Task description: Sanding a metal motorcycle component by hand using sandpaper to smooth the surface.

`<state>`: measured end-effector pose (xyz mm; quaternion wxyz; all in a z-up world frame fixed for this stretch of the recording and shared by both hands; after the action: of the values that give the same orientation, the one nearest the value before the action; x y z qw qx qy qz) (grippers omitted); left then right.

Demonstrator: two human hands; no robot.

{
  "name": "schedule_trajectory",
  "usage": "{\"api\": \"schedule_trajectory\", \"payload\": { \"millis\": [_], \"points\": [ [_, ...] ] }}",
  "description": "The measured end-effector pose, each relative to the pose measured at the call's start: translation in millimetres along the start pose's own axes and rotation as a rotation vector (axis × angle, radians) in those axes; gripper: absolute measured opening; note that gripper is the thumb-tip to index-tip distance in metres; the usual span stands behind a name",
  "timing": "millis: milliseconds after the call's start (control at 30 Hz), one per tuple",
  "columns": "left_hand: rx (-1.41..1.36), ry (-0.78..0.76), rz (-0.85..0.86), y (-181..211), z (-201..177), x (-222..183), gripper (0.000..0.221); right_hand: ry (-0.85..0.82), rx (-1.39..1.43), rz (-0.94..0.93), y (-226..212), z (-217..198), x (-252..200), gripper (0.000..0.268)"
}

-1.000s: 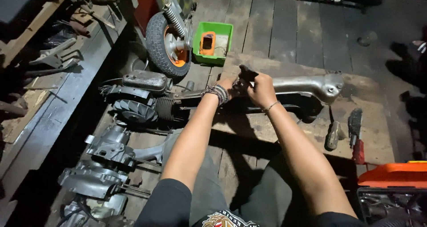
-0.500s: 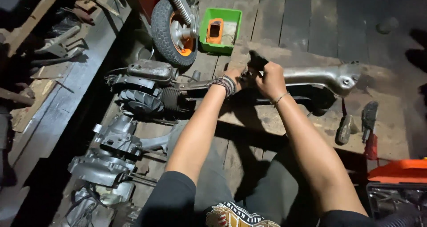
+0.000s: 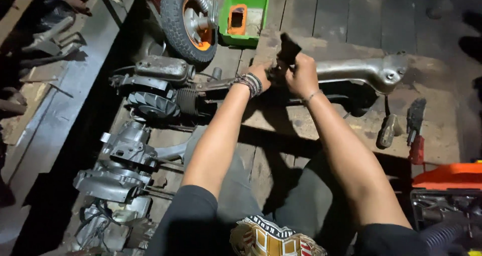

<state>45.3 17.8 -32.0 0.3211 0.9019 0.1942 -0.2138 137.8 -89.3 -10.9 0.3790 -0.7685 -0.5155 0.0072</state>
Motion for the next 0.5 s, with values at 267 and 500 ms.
{"api": "schedule_trajectory", "payload": {
  "millis": [267,500],
  "points": [
    [0.080,0.014,0.098,-35.6,27.5,80.0,0.083,0.388,0.217,-0.153,-24.1,-86.5,-11.5,0.018],
    [0.142,0.027,0.112,-39.5,31.5,90.0,0.083,0.071,0.278,-0.087,-8.8,-53.1,-13.9,0.020]
  ]
}}
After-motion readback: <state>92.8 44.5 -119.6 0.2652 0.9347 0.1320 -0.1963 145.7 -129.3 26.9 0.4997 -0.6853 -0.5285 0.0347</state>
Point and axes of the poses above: each hand's wrist, its own x-axis towards the middle knuckle, its own z-axis out of the palm, y = z × x, the point moved 8 cm from there along x, towards the middle knuckle, and after that the axes turned 12 degrees about -y, right-handed, at the moved point
